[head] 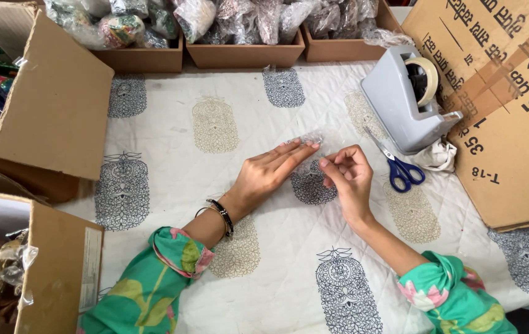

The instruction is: Wrapping small figurines in bubble wrap and placing them in shipping boxes.

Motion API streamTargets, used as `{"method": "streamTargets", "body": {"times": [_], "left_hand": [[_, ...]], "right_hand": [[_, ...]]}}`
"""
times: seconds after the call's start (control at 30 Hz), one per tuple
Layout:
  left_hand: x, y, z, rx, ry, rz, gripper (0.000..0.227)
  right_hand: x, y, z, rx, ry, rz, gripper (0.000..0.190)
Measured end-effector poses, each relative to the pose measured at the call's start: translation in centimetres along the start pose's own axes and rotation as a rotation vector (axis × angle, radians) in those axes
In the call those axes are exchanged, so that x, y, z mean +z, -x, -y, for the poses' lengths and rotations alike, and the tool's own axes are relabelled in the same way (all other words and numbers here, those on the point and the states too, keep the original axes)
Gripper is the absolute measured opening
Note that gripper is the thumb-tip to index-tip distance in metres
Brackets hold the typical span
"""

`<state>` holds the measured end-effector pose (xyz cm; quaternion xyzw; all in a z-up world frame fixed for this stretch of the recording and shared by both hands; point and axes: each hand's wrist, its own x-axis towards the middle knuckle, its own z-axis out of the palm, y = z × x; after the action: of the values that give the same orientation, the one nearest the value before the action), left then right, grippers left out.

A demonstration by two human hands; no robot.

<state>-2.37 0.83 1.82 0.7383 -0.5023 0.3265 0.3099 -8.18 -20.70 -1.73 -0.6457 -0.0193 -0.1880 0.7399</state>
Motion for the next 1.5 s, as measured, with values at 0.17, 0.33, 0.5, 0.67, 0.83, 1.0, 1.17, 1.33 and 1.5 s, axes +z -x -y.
{"method": "streamTargets", "body": {"times": [0.17, 0.33, 0.5, 0.67, 0.83, 1.0, 1.17, 1.33, 1.5], "left_hand": [[0.9, 0.5, 0.5, 0.031, -0.059, 0.004, 0.035], [1.4, 1.0, 0.9, 0.095, -0.111, 0.036, 0.023], [1.6, 1.3, 0.9, 0.11, -0.111, 0.043, 0.027], [1.8, 1.5, 0.8, 0.127, -0.099, 0.019, 0.018], [1.2, 1.0, 0.6, 0.11, -0.08, -0.005, 0.016], [1.1, 0.9, 0.5, 0.022, 0.041, -0.056, 0.015], [1.6, 1.2, 0.3, -0.087, 0.173, -0.04, 0.019], [2.9, 1.1, -0.3, -0.252, 0.345, -0.051, 0.022], [3.3, 0.5, -1.0, -0.509, 0.562, -0.169, 0.017]], "right_hand": [[0.2, 0.1, 0.7, -0.039, 0.041, -0.013, 0.024], [0.3, -0.1, 0.6, -0.002, 0.016, -0.004, 0.024], [0.1, -0.3, -0.1, 0.03, 0.053, 0.017, 0.025], [0.1, -0.3, -0.3, 0.066, 0.088, 0.018, 0.024], [0.3, -0.3, -0.2, 0.094, 0.141, 0.02, 0.023], [0.8, -0.4, 0.1, 0.125, 0.113, -0.001, 0.027], [0.4, -0.5, -0.5, 0.13, 0.087, 0.01, 0.027], [0.1, -0.8, -0.8, 0.119, 0.079, -0.003, 0.028], [-0.2, -0.9, -1.2, 0.081, 0.208, -0.019, 0.027]]}}
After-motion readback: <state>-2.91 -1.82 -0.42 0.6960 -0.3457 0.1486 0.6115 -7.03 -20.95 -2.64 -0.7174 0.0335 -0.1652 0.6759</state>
